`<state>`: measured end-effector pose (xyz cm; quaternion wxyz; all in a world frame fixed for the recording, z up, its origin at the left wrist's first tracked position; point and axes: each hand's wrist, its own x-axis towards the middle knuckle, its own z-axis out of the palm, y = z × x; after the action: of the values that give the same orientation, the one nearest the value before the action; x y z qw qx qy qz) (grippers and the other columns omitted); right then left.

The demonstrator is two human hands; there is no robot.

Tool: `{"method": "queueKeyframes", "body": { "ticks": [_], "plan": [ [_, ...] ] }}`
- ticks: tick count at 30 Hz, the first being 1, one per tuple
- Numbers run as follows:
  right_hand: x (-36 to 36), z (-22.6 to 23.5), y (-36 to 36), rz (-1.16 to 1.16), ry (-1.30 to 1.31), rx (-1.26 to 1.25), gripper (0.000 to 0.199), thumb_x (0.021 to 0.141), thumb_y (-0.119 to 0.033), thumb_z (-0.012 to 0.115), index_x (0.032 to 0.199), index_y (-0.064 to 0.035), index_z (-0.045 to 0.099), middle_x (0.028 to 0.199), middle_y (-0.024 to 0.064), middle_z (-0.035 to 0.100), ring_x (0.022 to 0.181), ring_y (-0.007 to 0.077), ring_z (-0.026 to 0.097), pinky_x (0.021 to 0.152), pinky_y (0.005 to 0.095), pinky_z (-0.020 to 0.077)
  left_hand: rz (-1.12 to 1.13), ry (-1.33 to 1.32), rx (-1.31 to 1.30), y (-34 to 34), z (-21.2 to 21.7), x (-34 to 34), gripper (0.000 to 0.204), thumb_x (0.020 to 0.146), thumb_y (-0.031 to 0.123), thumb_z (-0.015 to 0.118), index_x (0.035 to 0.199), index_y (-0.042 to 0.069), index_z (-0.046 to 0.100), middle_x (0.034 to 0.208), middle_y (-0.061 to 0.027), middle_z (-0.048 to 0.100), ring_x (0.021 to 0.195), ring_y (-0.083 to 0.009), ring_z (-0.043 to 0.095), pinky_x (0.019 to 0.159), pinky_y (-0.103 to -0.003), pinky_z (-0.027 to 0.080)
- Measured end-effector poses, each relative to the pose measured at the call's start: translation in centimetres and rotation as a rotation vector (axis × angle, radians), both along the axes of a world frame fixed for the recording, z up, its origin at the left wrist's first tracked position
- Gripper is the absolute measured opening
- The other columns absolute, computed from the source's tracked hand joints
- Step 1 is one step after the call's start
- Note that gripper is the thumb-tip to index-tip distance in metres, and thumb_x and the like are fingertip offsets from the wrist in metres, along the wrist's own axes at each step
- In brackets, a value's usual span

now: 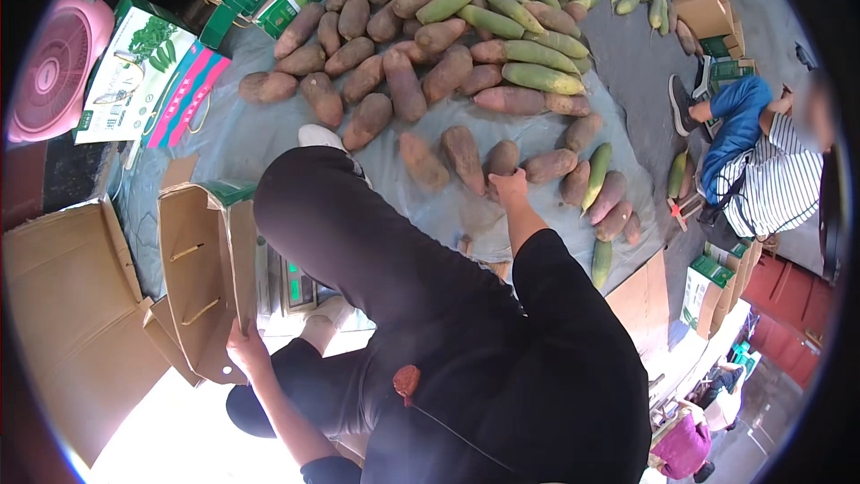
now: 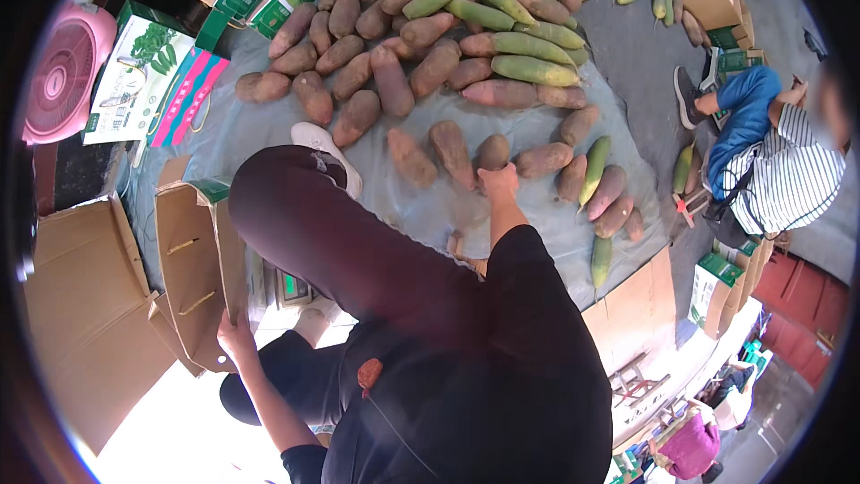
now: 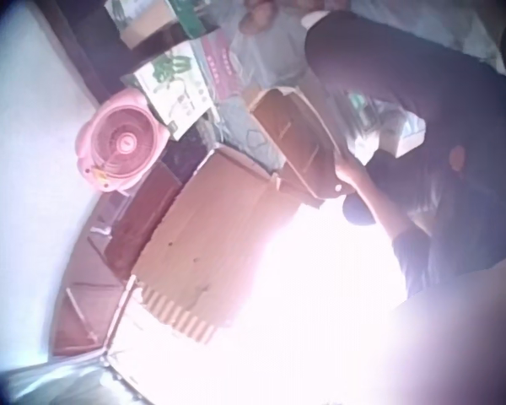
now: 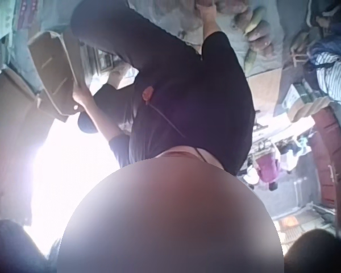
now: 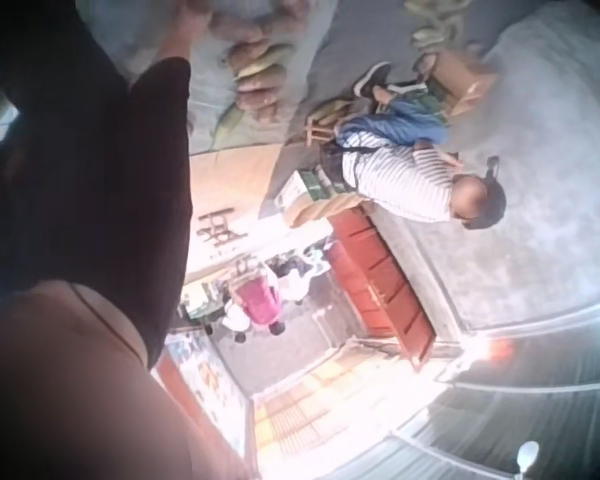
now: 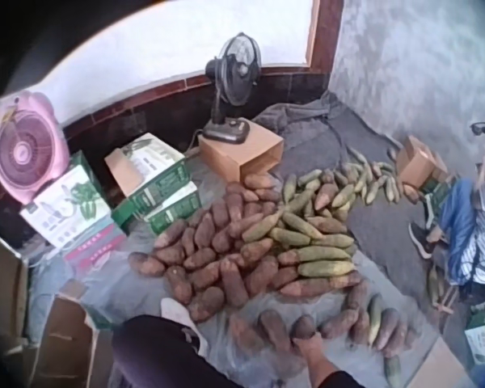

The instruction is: Pack produce into boxes and weigh them on a digital scale.

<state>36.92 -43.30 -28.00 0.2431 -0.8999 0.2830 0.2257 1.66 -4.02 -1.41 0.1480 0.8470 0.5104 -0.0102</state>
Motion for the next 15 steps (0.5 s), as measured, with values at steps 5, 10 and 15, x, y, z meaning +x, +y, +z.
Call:
{"method": "queueKeyframes", "body": {
  "ticks": [5,10,15],
  "plan": [
    [1.8,-1.6,-3.1,-0.104,0.103,0.121,0.073,0.060,-0.026,0.082,0.117,0.0064,0.049,0.107,0.0191,0.061,0.098,0.0292,0.062,0.080,0.0364,0.0503,-0.045,-0.059,0.001,0.3,-1.5,0.5,0.018,0.078,0.004,0.062,0.096,0.003,0.063,0.081,-0.0165,0.064,0.073,-0.0318,0.063,0.067,-0.038,0.048],
    [0.8,2.9,0.6,-0.010,0.113,0.210,0.067,0.058,-0.029,0.083,0.112,0.0009,0.057,0.106,0.0190,0.063,0.102,0.0302,0.061,0.086,0.0388,0.0492,-0.003,0.089,0.034,0.7,-0.5,-0.4,0.019,0.077,0.006,0.061,0.096,0.004,0.064,0.081,-0.0168,0.065,0.074,-0.0327,0.063,0.068,-0.040,0.048],
    [2.4,5.0,3.6,0.301,-0.067,0.281,0.061,0.056,-0.022,0.079,0.108,0.0016,0.059,0.103,0.0189,0.064,0.100,0.0307,0.061,0.084,0.0377,0.0496,0.018,0.035,0.033,0.2,0.1,-1.2,0.019,0.078,0.007,0.060,0.097,0.004,0.064,0.080,-0.0168,0.065,0.073,-0.0341,0.063,0.067,-0.040,0.049]
  ]
}}
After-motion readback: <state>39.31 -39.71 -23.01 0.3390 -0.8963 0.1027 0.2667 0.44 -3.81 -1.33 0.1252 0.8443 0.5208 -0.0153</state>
